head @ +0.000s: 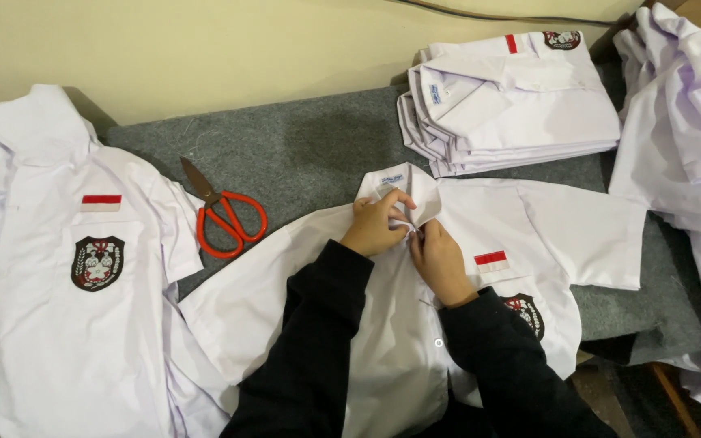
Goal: Trimming loose threads from white school uniforms with scissors and folding them for packaging.
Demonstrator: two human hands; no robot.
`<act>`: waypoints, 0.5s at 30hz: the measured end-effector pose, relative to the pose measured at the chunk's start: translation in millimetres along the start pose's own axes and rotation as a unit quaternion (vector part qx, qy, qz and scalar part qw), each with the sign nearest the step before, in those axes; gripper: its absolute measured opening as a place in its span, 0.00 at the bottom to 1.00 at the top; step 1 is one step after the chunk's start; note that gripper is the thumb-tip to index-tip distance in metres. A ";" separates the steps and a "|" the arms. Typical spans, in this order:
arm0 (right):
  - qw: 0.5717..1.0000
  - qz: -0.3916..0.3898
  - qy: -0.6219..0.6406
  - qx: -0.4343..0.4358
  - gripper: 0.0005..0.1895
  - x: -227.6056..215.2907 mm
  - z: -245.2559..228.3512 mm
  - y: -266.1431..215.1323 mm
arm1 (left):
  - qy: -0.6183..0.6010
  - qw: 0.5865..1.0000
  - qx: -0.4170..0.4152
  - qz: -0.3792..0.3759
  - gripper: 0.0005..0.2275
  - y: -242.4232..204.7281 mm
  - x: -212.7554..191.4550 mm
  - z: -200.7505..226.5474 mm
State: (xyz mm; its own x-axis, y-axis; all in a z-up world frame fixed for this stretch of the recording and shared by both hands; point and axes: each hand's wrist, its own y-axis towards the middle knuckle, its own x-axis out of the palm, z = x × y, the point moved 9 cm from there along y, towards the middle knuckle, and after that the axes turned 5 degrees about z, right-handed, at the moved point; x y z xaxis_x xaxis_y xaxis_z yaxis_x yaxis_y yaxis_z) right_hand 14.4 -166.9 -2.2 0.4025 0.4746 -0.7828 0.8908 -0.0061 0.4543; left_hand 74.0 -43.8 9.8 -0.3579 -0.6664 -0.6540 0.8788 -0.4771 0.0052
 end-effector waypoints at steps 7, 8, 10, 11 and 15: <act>0.998 -0.015 0.031 0.052 0.10 -4.7 -2.1 3.2 | 0.026 0.998 0.018 0.048 0.20 5.2 6.0 -7.5; 0.998 -0.013 0.031 0.052 0.10 -3.1 1.0 3.3 | 0.027 0.998 0.019 0.048 0.20 6.1 3.0 -7.3; 0.997 -0.021 0.049 0.063 0.11 2.4 8.6 2.0 | 0.021 0.990 0.072 0.115 0.22 4.7 -14.1 2.3; 0.997 -0.022 0.050 0.061 0.11 4.9 11.0 1.9 | 0.021 0.990 0.071 0.117 0.22 5.5 -13.6 -1.2; 0.996 -0.027 0.042 0.073 0.10 12.3 19.1 0.5 | 0.006 0.983 0.098 0.157 0.22 2.9 -19.5 -0.5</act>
State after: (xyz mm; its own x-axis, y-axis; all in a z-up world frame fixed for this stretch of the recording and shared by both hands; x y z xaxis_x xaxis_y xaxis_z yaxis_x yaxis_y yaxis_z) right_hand 23.9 -177.8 -19.7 0.3391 0.5500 -0.7632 0.9344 -0.1026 0.3413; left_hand 83.6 -31.8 22.2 -0.0744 -0.7919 -0.6060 0.8673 -0.3514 0.3527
